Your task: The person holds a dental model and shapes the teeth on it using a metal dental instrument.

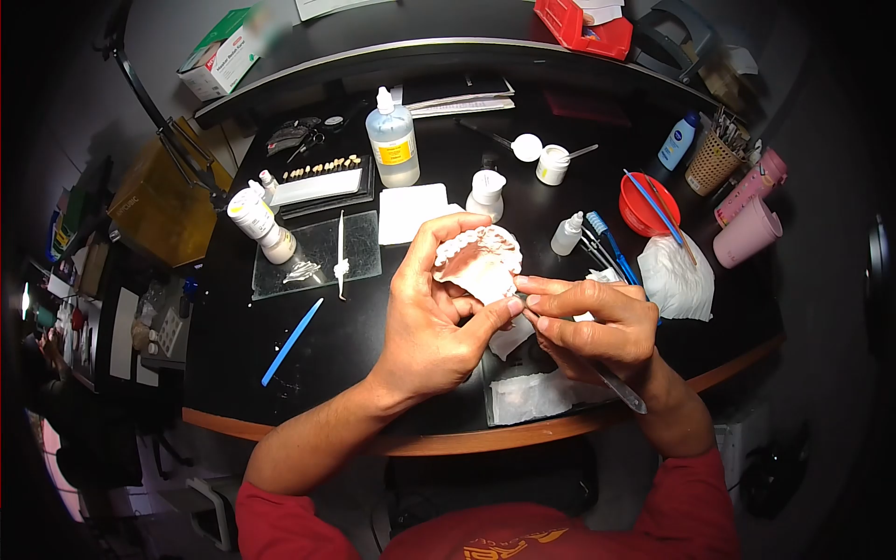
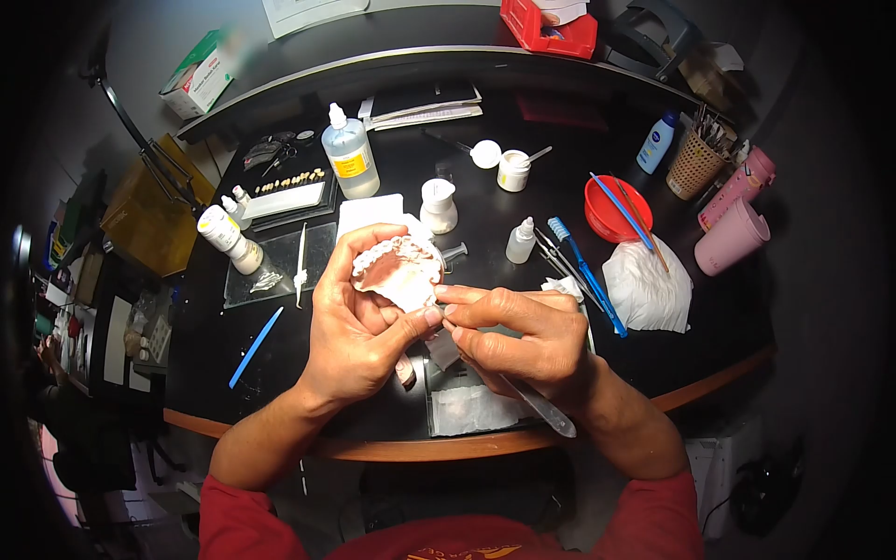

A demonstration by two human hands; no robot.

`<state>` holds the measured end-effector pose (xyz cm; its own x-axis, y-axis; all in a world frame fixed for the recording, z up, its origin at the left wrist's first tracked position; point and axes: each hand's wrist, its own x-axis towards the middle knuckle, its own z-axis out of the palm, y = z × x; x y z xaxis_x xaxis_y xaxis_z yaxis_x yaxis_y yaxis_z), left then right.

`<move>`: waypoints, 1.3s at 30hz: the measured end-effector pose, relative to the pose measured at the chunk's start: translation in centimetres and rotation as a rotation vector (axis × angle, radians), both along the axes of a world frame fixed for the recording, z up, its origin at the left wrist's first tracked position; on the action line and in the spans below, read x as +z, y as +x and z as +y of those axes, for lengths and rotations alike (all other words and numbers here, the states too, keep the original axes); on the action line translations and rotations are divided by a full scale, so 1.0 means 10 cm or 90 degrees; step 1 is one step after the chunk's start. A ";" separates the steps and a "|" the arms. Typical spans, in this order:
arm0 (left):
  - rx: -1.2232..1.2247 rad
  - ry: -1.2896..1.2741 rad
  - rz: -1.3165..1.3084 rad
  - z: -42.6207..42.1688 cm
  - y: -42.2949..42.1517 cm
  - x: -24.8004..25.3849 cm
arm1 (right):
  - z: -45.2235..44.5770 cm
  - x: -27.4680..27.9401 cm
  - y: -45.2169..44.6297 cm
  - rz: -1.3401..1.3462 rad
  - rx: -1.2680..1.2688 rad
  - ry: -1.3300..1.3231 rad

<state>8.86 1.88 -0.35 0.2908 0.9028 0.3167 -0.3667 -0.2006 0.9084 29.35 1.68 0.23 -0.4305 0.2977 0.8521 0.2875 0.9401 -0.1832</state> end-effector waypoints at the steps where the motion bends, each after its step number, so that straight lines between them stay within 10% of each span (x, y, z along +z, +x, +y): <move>1: -0.002 0.000 0.010 0.00 -0.01 0.00 | 0.00 0.00 0.00 -0.002 -0.002 0.005; 39: -0.038 -0.043 -0.016 0.05 -0.04 -0.01 | 0.03 -0.04 0.04 0.047 0.072 -0.099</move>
<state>8.51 2.38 -0.45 0.3382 0.9036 0.2628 -0.3988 -0.1154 0.9097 29.74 2.01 -0.18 -0.4071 0.3808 0.8302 0.1622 0.9246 -0.3446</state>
